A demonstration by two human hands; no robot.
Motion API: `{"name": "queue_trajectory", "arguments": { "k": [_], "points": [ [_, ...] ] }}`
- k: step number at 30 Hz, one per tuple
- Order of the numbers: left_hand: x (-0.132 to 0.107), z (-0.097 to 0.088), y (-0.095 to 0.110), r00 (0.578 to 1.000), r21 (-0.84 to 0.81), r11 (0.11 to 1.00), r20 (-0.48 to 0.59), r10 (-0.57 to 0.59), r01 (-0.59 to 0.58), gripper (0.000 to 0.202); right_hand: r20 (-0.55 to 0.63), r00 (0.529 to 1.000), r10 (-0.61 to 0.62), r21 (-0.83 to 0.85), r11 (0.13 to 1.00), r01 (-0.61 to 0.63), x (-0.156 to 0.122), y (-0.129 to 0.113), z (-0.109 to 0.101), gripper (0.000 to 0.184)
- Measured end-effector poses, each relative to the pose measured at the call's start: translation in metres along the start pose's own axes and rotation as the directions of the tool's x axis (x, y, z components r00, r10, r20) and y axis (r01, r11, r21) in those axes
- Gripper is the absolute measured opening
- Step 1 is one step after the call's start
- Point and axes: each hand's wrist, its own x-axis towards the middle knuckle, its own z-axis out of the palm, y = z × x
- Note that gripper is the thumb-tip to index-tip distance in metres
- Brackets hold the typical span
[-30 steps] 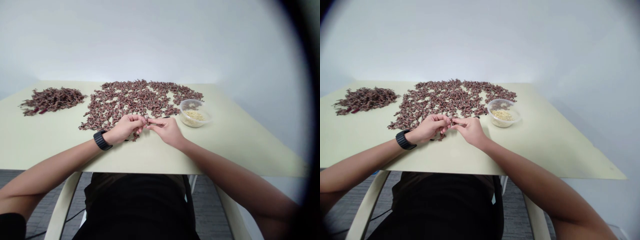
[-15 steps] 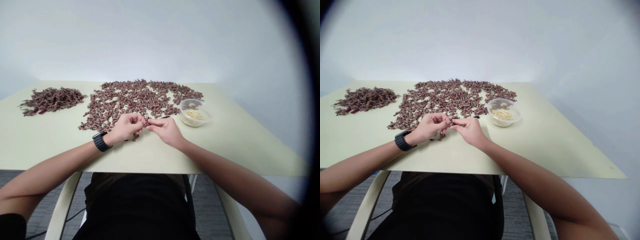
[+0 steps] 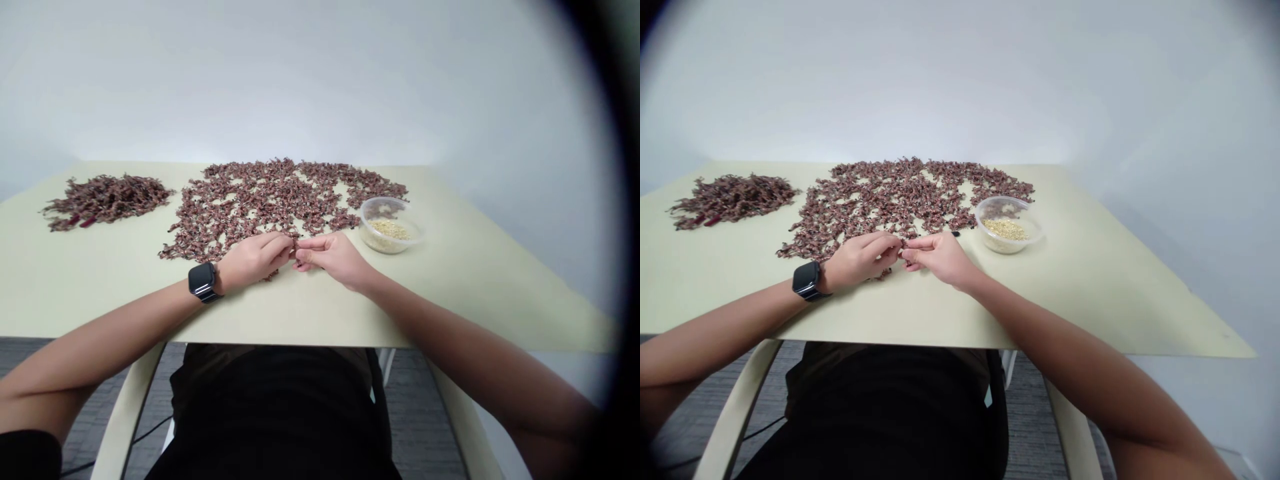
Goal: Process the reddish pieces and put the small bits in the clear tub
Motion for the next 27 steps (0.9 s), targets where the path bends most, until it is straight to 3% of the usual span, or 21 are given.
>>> {"name": "queue_trajectory", "arguments": {
  "k": [3, 4, 6, 9, 12, 18, 23, 27],
  "points": [
    [0.004, 0.000, 0.004, 0.966, -0.264, 0.930, 0.021, -0.259, 0.255, 0.016, -0.094, 0.984, -0.149, -0.167, 0.977, 0.132, 0.002, 0.004, -0.001, 0.043],
    [0.005, 0.001, 0.005, 0.927, -0.401, 0.838, 0.090, -0.365, 0.369, 0.019, -0.115, 0.969, -0.218, -0.234, 0.954, 0.187, 0.003, 0.005, -0.001, 0.041],
    [0.008, 0.003, 0.008, 0.830, -0.621, 0.566, 0.287, -0.479, 0.542, 0.023, -0.116, 0.937, -0.329, -0.332, 0.902, 0.275, 0.003, 0.008, -0.001, 0.036],
    [0.009, 0.006, 0.008, 0.752, -0.765, 0.221, 0.458, -0.474, 0.605, 0.020, -0.081, 0.919, -0.386, -0.384, 0.863, 0.328, 0.003, 0.012, -0.002, 0.032],
    [0.010, 0.007, 0.005, 0.734, -0.808, 0.057, 0.501, -0.458, 0.587, 0.015, -0.065, 0.909, -0.412, -0.419, 0.838, 0.350, 0.001, 0.013, -0.002, 0.033],
    [0.013, 0.004, 0.006, 0.699, -0.797, -0.046, 0.554, -0.452, 0.602, 0.014, -0.036, 0.879, -0.475, -0.487, 0.776, 0.400, 0.000, 0.013, -0.002, 0.031],
    [0.012, 0.003, 0.008, 0.693, -0.785, -0.001, 0.548, -0.468, 0.620, 0.016, -0.033, 0.885, -0.465, -0.512, 0.768, 0.385, -0.002, 0.011, 0.001, 0.028],
    [0.012, 0.001, 0.010, 0.699, -0.767, 0.088, 0.522, -0.489, 0.635, 0.015, -0.057, 0.901, -0.429, -0.499, 0.794, 0.347, -0.004, 0.010, 0.003, 0.024]
  ]
}}
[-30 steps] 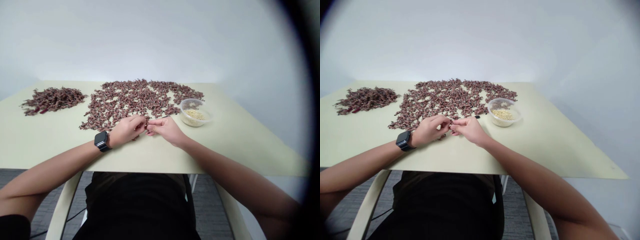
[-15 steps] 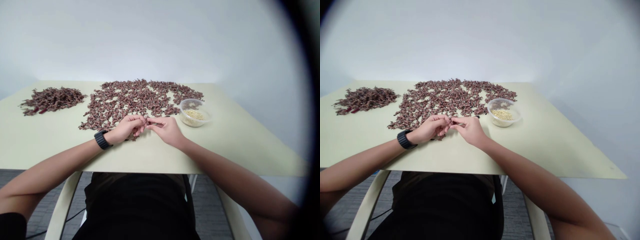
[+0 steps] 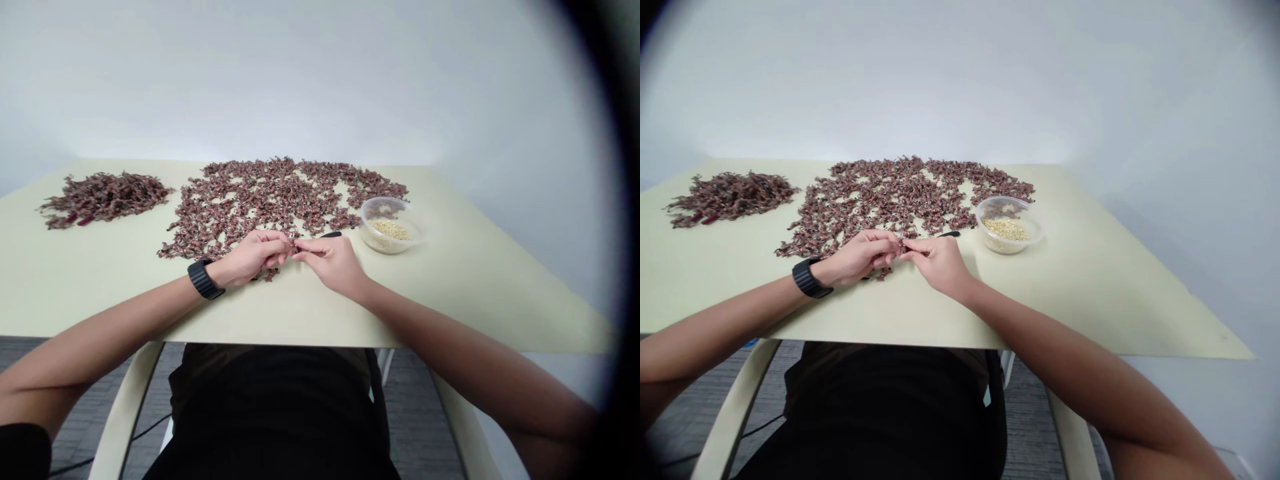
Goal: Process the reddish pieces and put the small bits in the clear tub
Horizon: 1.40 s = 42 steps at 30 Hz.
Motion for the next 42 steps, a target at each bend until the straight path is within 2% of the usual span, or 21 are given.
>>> {"name": "queue_trajectory", "arguments": {
  "k": [6, 10, 13, 18, 23, 26, 28, 30, 31, 32, 34, 36, 37, 39, 42],
  "points": [
    [-0.005, 0.001, 0.003, 0.992, 0.305, 0.947, -0.044, 0.120, -0.101, 0.016, 0.032, 0.988, 0.150, 0.093, 0.984, -0.153, 0.000, -0.001, 0.002, 0.026],
    [-0.006, 0.002, 0.002, 0.960, 0.487, 0.847, -0.054, 0.275, -0.215, 0.016, 0.096, 0.961, 0.259, 0.274, 0.921, -0.276, 0.001, -0.004, 0.004, 0.035],
    [-0.009, 0.005, 0.002, 0.928, 0.617, 0.738, -0.033, 0.372, -0.274, 0.019, 0.140, 0.941, 0.309, 0.353, 0.872, -0.339, 0.002, -0.008, 0.003, 0.037],
    [-0.014, 0.005, 0.004, 0.870, 0.797, 0.490, 0.088, 0.485, -0.354, 0.018, 0.194, 0.926, 0.324, 0.349, 0.859, -0.374, 0.002, -0.013, -0.001, 0.040],
    [-0.014, -0.004, 0.000, 0.826, 0.864, 0.275, 0.242, 0.509, -0.422, 0.018, 0.233, 0.917, 0.324, 0.372, 0.841, -0.392, 0.002, -0.013, -0.003, 0.041],
    [-0.012, -0.010, -0.002, 0.822, 0.872, 0.198, 0.314, 0.475, -0.448, 0.017, 0.257, 0.913, 0.318, 0.385, 0.832, -0.398, 0.003, -0.013, -0.004, 0.041],
    [-0.011, -0.012, -0.001, 0.817, 0.866, 0.186, 0.337, 0.467, -0.464, 0.015, 0.252, 0.916, 0.312, 0.381, 0.838, -0.390, 0.004, -0.013, -0.004, 0.041],
    [-0.010, -0.010, 0.001, 0.815, 0.860, 0.226, 0.305, 0.492, -0.458, 0.014, 0.222, 0.930, 0.293, 0.366, 0.859, -0.358, 0.005, -0.011, -0.004, 0.041],
    [-0.010, -0.008, 0.002, 0.821, 0.853, 0.280, 0.258, 0.509, -0.441, 0.015, 0.194, 0.942, 0.274, 0.350, 0.878, -0.327, 0.005, -0.010, -0.003, 0.041],
    [-0.010, -0.006, 0.003, 0.833, 0.835, 0.360, 0.192, 0.520, -0.417, 0.016, 0.154, 0.956, 0.248, 0.323, 0.902, -0.286, 0.005, -0.008, -0.003, 0.039],
    [-0.009, 0.000, 0.003, 0.873, 0.730, 0.580, 0.048, 0.485, -0.362, 0.018, 0.053, 0.983, 0.177, 0.242, 0.952, -0.185, 0.005, -0.005, -0.002, 0.035],
    [-0.007, 0.004, 0.003, 0.922, 0.528, 0.790, -0.032, 0.385, -0.311, 0.023, -0.027, 0.996, 0.087, 0.154, 0.985, -0.082, 0.004, -0.002, -0.001, 0.031],
    [-0.006, 0.005, 0.003, 0.943, 0.416, 0.864, -0.043, 0.329, -0.282, 0.024, -0.048, 0.998, 0.046, 0.120, 0.992, -0.040, 0.004, -0.001, -0.001, 0.031],
    [-0.004, 0.006, 0.001, 0.972, 0.230, 0.949, -0.040, 0.229, -0.215, 0.024, -0.057, 0.998, -0.018, 0.075, 0.997, 0.022, 0.003, 0.001, -0.002, 0.029],
    [-0.001, 0.004, 0.000, 0.991, 0.078, 0.989, -0.032, 0.130, -0.128, 0.022, -0.039, 0.996, -0.077, 0.021, 0.997, 0.078, 0.002, 0.000, -0.003, 0.027]
  ]
}}
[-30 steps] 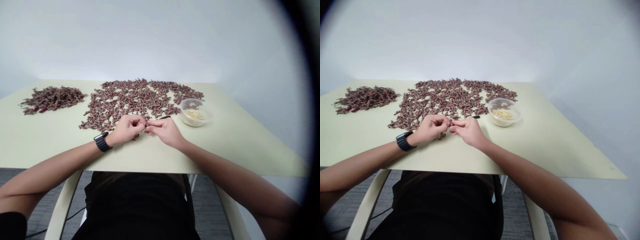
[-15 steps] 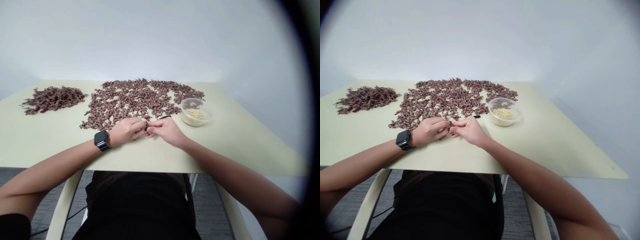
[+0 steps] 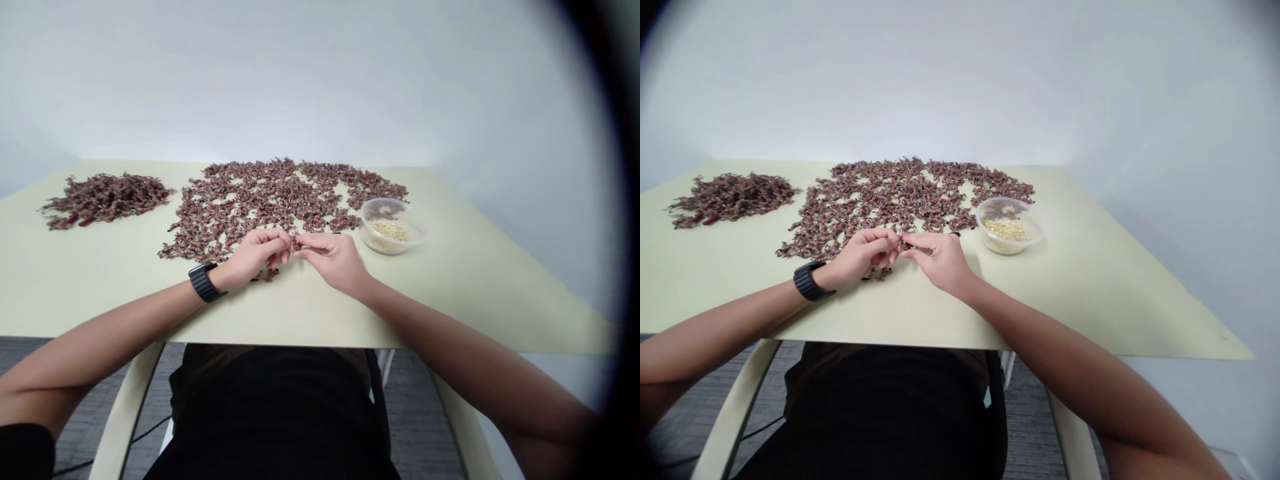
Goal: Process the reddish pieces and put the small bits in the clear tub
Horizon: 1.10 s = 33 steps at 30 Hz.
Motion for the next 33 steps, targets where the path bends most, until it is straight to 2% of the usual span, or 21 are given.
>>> {"name": "queue_trajectory", "arguments": {
  "k": [5, 9, 13, 17, 23, 27, 33],
  "points": [
    [0.0007, -0.0023, 0.0015, 0.994, -0.104, 0.990, 0.054, -0.090, 0.095, 0.020, 0.023, 0.998, -0.059, -0.041, 0.997, 0.060, 0.0003, -0.0047, -0.0014, 0.026],
    [-0.0004, -0.0016, 0.0039, 0.993, -0.127, 0.987, 0.067, -0.092, 0.100, 0.017, 0.030, 0.996, -0.079, -0.043, 0.996, 0.080, -0.0001, -0.0061, -0.0015, 0.027],
    [-0.0014, 0.0000, 0.0036, 0.995, -0.091, 0.991, 0.047, -0.092, 0.096, 0.018, 0.031, 0.998, -0.049, -0.086, 0.995, 0.051, -0.0014, -0.0043, -0.0002, 0.026],
    [-0.0027, 0.0005, 0.0041, 0.997, -0.010, 0.998, 0.027, -0.067, 0.068, 0.021, 0.006, 0.999, -0.038, -0.101, 0.994, 0.038, -0.0026, -0.0017, 0.0019, 0.025],
    [-0.0052, -0.0008, 0.0080, 1.000, 0.207, 0.978, 0.013, -0.019, 0.016, 0.018, 0.006, 0.999, -0.032, -0.086, 0.996, 0.032, -0.0027, 0.0008, 0.0026, 0.025],
    [-0.0034, -0.0021, 0.0053, 1.000, 0.241, 0.971, 0.007, 0.011, -0.012, 0.020, 0.009, 0.999, -0.053, -0.104, 0.993, 0.053, 0.0000, 0.0005, 0.0018, 0.025],
    [-0.0015, -0.0015, 0.0008, 0.976, 0.395, 0.908, -0.099, 0.192, -0.139, 0.027, 0.027, 0.999, -0.038, -0.194, 0.980, 0.042, 0.0030, -0.0048, 0.0000, 0.023]
  ]
}}
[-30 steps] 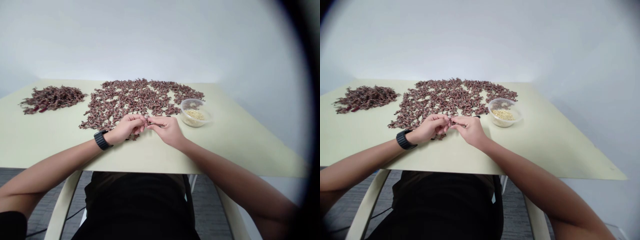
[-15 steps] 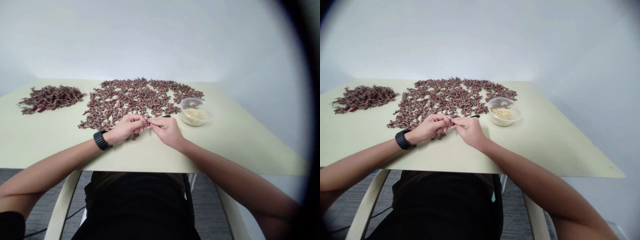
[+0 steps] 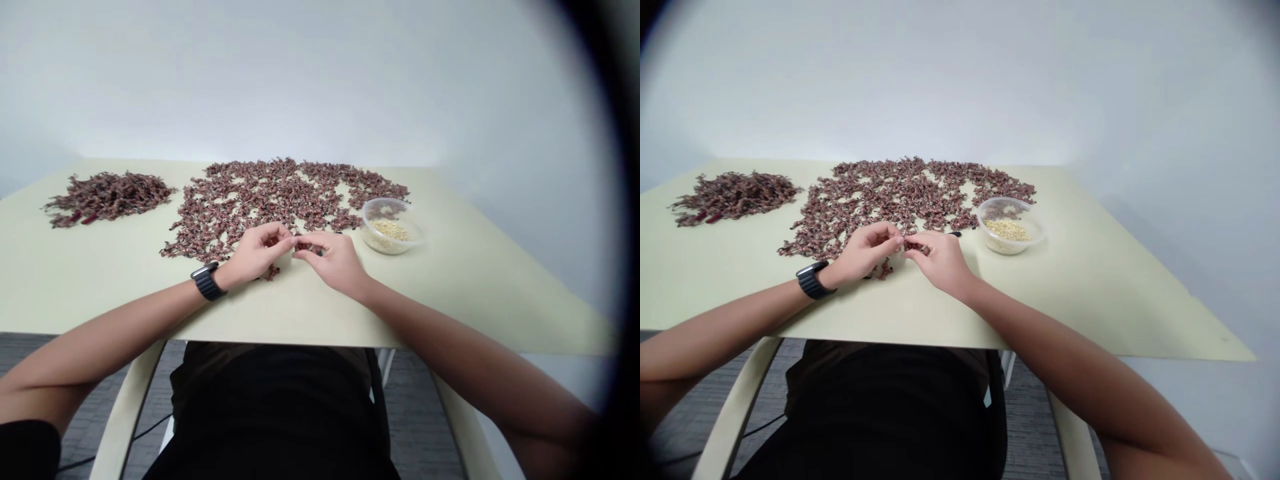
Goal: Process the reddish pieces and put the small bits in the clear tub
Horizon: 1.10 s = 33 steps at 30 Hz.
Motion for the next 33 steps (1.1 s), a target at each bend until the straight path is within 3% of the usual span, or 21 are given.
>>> {"name": "queue_trajectory", "arguments": {
  "k": [3, 7, 12, 15, 18, 23, 26, 33],
  "points": [
    [0.000, 0.001, -0.001, 0.999, 0.047, 0.999, -0.030, 0.024, -0.023, 0.027, 0.003, 0.999, 0.051, 0.011, 0.999, -0.051, 0.000, 0.002, 0.001, 0.023],
    [0.005, -0.002, -0.009, 0.999, -0.011, 1.000, -0.018, 0.027, -0.027, 0.027, 0.096, 0.971, 0.218, 0.264, 0.935, -0.236, 0.003, 0.006, 0.002, 0.031],
    [0.013, -0.007, -0.021, 0.994, -0.084, 0.990, -0.013, 0.109, -0.110, 0.026, 0.362, 0.867, 0.343, 0.590, 0.636, -0.498, 0.007, 0.005, -0.007, 0.044],
    [0.014, -0.008, -0.024, 0.991, -0.080, 0.988, 0.008, 0.136, -0.135, 0.025, 0.490, 0.796, 0.355, 0.644, 0.468, -0.605, 0.007, 0.003, -0.012, 0.049],
    [0.012, -0.006, -0.022, 0.988, -0.023, 0.988, 0.004, 0.156, -0.156, 0.025, 0.555, 0.754, 0.350, 0.650, 0.383, -0.656, 0.008, 0.003, -0.014, 0.051],
    [0.007, -0.006, -0.010, 0.969, 0.254, 0.942, -0.058, 0.240, -0.218, 0.023, 0.514, 0.772, 0.373, 0.679, 0.373, -0.632, 0.007, 0.008, -0.009, 0.038],
    [0.004, -0.008, -0.004, 0.945, 0.406, 0.866, -0.015, 0.326, -0.293, 0.020, 0.458, 0.788, 0.412, 0.690, 0.394, -0.607, 0.007, 0.010, -0.006, 0.031],
    [0.002, -0.008, -0.005, 0.916, 0.512, 0.775, 0.061, 0.397, -0.370, 0.018, 0.453, 0.781, 0.429, 0.635, 0.460, -0.621, 0.007, 0.005, -0.006, 0.034]
  ]
}}
